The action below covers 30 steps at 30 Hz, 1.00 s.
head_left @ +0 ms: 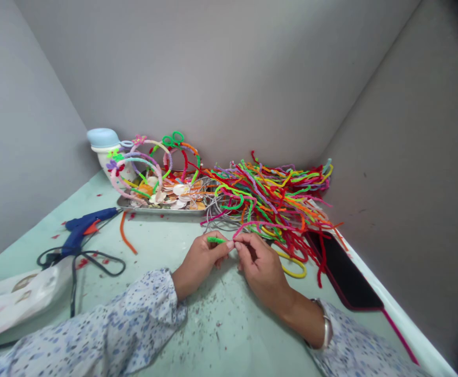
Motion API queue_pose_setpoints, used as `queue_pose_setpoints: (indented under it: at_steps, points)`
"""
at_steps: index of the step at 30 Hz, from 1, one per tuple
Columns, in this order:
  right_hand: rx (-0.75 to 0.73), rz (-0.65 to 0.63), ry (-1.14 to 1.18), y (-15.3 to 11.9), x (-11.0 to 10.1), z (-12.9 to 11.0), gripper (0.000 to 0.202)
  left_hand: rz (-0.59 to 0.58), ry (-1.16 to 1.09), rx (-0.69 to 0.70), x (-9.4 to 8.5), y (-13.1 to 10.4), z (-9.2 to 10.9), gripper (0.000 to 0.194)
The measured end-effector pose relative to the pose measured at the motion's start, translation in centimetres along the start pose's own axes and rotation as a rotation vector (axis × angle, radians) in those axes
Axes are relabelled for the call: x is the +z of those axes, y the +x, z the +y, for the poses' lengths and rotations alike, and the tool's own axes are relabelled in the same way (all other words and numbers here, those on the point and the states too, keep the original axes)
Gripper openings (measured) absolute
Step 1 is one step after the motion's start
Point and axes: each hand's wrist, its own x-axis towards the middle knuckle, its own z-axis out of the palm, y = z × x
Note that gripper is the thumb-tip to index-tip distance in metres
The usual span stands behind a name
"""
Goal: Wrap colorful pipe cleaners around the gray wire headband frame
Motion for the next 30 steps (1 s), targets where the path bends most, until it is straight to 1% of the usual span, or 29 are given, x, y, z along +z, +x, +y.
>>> queue_pose_setpoints:
  at_steps: [11,18,24,30]
  points:
    - [-0.006,-0.01,-0.016,0.05,-0.1,-0.01,0.013,-0.006,-0.026,0.013,-0.03,-0.01,-0.12,0.025]
    - [0.004,-0.023,-0.029,0.02,-0.16,-0.18,0.014,-0.001,-0.024,0.045,-0.06,-0.02,-0.25,0.027]
    - [0.046,-0.067,-0.02,-0.04,-0.36,-0.35,0.014,0.015,-0.019,0.045,0.03,-0.1,-0.14,0.029]
    - [0.107,-0.092,0.051,-0.04,-0.25,-0.29,0.014,0.018,-0.017,0.038,-0.02,-0.04,-0.32,0.03]
